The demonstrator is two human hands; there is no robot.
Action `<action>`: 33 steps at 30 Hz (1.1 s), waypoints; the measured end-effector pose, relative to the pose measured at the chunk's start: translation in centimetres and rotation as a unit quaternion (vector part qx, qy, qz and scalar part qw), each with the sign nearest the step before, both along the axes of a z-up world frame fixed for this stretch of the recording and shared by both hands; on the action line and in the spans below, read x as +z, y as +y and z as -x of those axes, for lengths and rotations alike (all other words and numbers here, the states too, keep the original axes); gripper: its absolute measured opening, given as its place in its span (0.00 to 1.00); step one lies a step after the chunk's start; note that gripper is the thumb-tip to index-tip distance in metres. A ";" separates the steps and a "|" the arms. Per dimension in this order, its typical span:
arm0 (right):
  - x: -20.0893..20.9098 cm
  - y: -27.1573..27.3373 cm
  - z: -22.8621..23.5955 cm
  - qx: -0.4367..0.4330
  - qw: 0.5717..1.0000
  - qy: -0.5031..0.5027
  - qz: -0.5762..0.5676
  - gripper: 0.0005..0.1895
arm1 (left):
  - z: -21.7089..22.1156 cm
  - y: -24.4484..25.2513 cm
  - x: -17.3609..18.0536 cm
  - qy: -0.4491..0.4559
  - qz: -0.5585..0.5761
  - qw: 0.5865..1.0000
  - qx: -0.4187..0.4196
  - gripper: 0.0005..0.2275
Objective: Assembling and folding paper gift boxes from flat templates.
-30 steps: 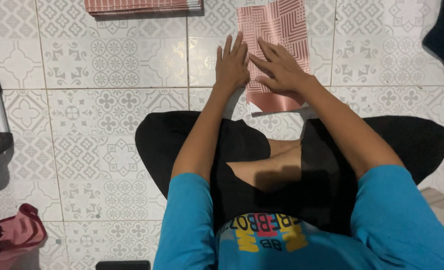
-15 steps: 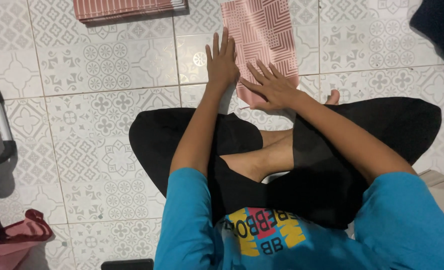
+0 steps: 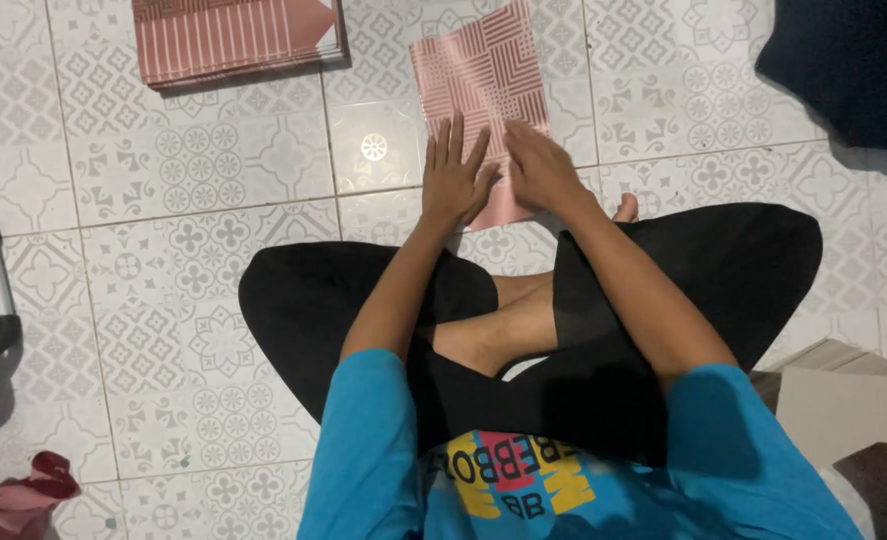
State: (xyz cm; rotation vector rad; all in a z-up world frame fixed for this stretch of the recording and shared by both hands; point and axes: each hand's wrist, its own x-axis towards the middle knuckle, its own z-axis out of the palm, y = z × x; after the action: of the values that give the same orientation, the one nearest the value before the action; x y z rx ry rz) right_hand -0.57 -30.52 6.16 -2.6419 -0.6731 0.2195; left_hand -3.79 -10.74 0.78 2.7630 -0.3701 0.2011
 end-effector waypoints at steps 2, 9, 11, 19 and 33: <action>0.7 -0.1 0.3 -0.003 0.999 -0.006 0.034 0.26 | -0.2 -0.1 -0.6 -0.016 0.000 1.000 0.002 0.28; 0.0 1.7 1.6 0.021 0.999 -0.038 0.026 0.26 | -0.5 1.4 3.8 0.046 -0.011 0.999 0.009 0.26; 0.8 2.6 1.9 0.027 0.998 -0.063 0.018 0.26 | -1.3 0.6 1.6 0.023 -0.009 1.000 0.015 0.26; -0.6 3.6 3.9 0.044 0.986 -0.146 0.068 0.24 | -0.6 -0.2 1.2 -0.015 -0.031 0.999 0.012 0.24; -0.5 4.1 -0.3 0.001 0.996 0.001 0.088 0.38 | -0.9 0.3 3.2 0.122 -0.097 0.987 -0.023 0.27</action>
State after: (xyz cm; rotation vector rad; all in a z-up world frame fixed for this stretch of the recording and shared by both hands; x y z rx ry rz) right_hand -0.28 -26.46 5.70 -2.8074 -0.6835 0.2927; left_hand -2.92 -10.49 3.96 2.9211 -0.4060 -0.1944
